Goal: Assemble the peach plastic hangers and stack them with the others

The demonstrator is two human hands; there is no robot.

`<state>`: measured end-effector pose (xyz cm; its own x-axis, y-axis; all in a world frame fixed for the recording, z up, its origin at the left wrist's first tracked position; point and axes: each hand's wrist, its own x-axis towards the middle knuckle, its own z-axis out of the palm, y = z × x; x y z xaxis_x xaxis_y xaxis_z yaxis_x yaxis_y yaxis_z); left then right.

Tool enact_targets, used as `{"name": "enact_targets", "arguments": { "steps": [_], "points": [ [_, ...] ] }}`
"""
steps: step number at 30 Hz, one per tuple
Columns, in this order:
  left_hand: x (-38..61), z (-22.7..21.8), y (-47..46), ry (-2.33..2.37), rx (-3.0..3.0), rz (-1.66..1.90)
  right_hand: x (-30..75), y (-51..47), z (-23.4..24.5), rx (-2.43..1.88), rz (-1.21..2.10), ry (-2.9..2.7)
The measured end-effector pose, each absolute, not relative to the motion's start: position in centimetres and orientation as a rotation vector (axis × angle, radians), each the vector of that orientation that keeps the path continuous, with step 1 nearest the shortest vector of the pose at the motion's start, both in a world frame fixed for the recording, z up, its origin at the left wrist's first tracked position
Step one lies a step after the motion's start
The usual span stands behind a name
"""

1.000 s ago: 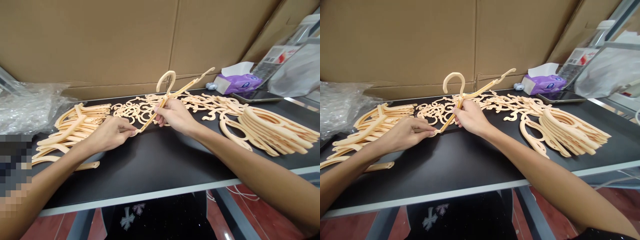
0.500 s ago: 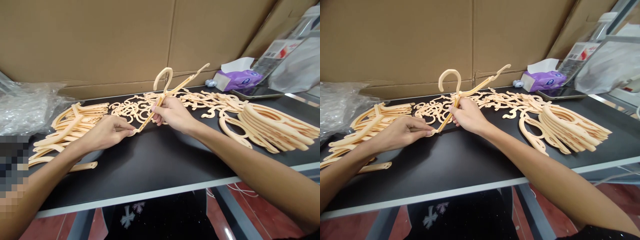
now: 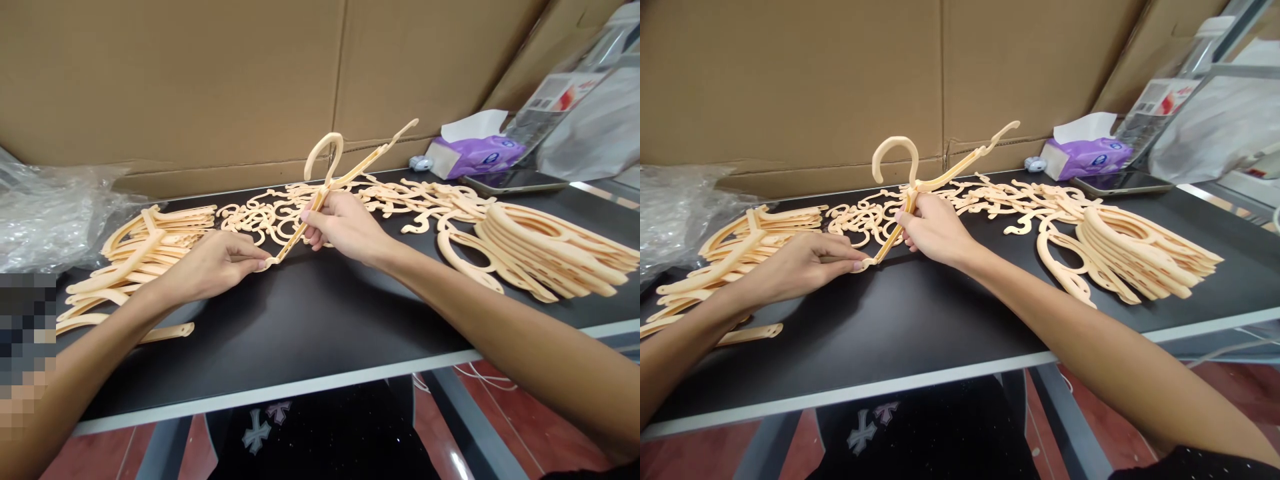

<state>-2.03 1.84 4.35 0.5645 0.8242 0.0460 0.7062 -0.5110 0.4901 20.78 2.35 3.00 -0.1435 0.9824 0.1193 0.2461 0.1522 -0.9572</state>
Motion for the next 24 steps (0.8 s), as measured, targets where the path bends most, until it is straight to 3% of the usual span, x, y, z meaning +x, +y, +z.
{"name": "enact_targets", "arguments": {
  "steps": [24],
  "points": [
    [-1.91,4.29,1.71,1.235,2.423,0.367,20.57,2.55,3.00,-1.297,1.130,-1.492]
  ]
}}
